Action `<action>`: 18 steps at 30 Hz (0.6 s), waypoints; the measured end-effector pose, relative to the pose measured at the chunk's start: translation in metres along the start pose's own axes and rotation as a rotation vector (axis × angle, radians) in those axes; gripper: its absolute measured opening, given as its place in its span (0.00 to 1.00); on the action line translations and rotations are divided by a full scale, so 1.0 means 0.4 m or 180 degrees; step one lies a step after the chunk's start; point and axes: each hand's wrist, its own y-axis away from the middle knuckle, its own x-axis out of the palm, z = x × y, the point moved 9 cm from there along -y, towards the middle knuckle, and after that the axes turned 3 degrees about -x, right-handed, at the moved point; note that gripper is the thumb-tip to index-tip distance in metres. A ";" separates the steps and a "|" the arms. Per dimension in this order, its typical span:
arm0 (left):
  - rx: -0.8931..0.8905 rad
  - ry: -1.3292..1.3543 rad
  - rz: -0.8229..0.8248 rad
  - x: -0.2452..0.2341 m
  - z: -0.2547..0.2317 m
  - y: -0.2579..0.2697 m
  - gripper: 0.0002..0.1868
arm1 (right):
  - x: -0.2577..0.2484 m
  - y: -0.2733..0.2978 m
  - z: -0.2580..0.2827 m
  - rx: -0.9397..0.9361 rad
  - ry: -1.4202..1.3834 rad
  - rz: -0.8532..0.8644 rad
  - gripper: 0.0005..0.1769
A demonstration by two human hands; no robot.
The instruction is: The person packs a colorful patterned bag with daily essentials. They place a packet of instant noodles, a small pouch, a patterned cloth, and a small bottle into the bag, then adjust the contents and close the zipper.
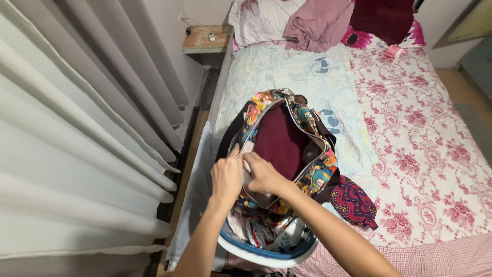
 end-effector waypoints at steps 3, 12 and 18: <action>0.0229 0.0185 -0.0019 -0.021 -0.013 0.024 0.20 | 0.005 0.033 0.015 0.0336 -0.0061 0.0413 0.39; 0.0009 0.0519 0.0052 -0.028 0.029 0.010 0.20 | 0.012 0.052 0.134 -0.0264 0.0906 -0.0702 0.38; 0.0264 0.0700 -0.0062 -0.032 -0.001 -0.003 0.20 | 0.046 0.014 0.029 -0.0101 0.0910 -0.0546 0.40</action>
